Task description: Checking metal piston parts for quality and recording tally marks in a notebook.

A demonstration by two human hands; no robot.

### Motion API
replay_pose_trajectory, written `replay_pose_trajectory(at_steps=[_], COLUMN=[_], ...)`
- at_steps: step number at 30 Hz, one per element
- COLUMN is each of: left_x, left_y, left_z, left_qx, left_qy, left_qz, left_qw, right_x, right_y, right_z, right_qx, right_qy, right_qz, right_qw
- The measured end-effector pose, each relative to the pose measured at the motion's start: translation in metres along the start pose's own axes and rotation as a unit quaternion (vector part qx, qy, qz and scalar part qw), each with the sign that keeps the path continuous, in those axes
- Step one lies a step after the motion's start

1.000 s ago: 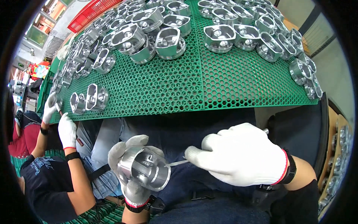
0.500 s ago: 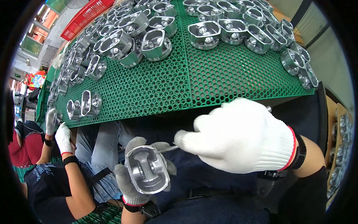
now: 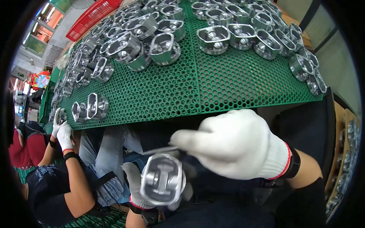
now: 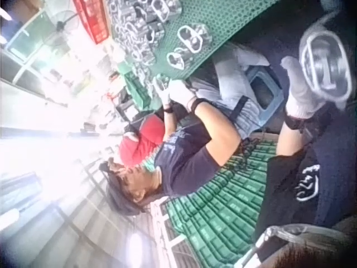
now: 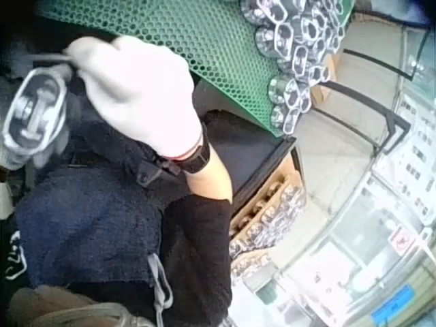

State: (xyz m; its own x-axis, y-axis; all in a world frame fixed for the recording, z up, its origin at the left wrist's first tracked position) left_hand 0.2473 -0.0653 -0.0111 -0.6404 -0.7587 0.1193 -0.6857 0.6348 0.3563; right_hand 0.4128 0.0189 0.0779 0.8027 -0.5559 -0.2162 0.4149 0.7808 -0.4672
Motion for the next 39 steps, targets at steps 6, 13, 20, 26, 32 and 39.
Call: replay_pose_trajectory(at_steps=[6, 13, 20, 26, 32, 39], left_x=[0.01, 0.027, 0.03, 0.003, 0.0, -0.001], left_y=[0.05, 0.06, 0.054, 0.047, 0.037, 0.039], left_z=[-0.014, -0.027, -0.042, -0.017, -0.013, -0.007], left_qx=[-0.633, -0.794, -0.854, -0.016, 0.218, -0.029], left_qy=[0.109, 0.254, 0.255, 0.025, -0.066, 0.056], left_qz=[-0.244, -0.29, -0.32, -0.198, -0.149, -0.202], left_qw=[0.726, 0.47, 0.323, 0.98, 0.962, 0.977], right_x=[0.036, 0.063, 0.064, 0.063, 0.068, 0.048], right_y=[0.03, 0.036, 0.037, 0.033, 0.035, 0.026], right_z=[-0.03, -0.06, -0.061, -0.063, -0.064, -0.06], right_qx=[-0.315, -0.535, -0.537, -0.533, -0.539, -0.536], right_qy=[0.104, 0.107, 0.113, 0.121, 0.131, 0.122], right_qz=[-0.136, -0.389, -0.402, -0.401, -0.411, -0.383], right_qw=[0.934, 0.742, 0.733, 0.735, 0.723, 0.742])
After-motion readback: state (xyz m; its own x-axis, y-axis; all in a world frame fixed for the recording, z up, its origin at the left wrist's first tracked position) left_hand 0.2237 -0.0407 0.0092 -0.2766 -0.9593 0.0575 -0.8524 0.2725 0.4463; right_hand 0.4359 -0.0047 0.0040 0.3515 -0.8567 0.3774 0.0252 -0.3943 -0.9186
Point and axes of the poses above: each hand's wrist, its own x-axis away from the middle knuckle, its own z-axis out of the back of the hand, y = z × x, the point moved 5 cm from there along -x, towards the middle knuckle, and after that the axes turned 9 degrees about -y, right-handed, at the moved point
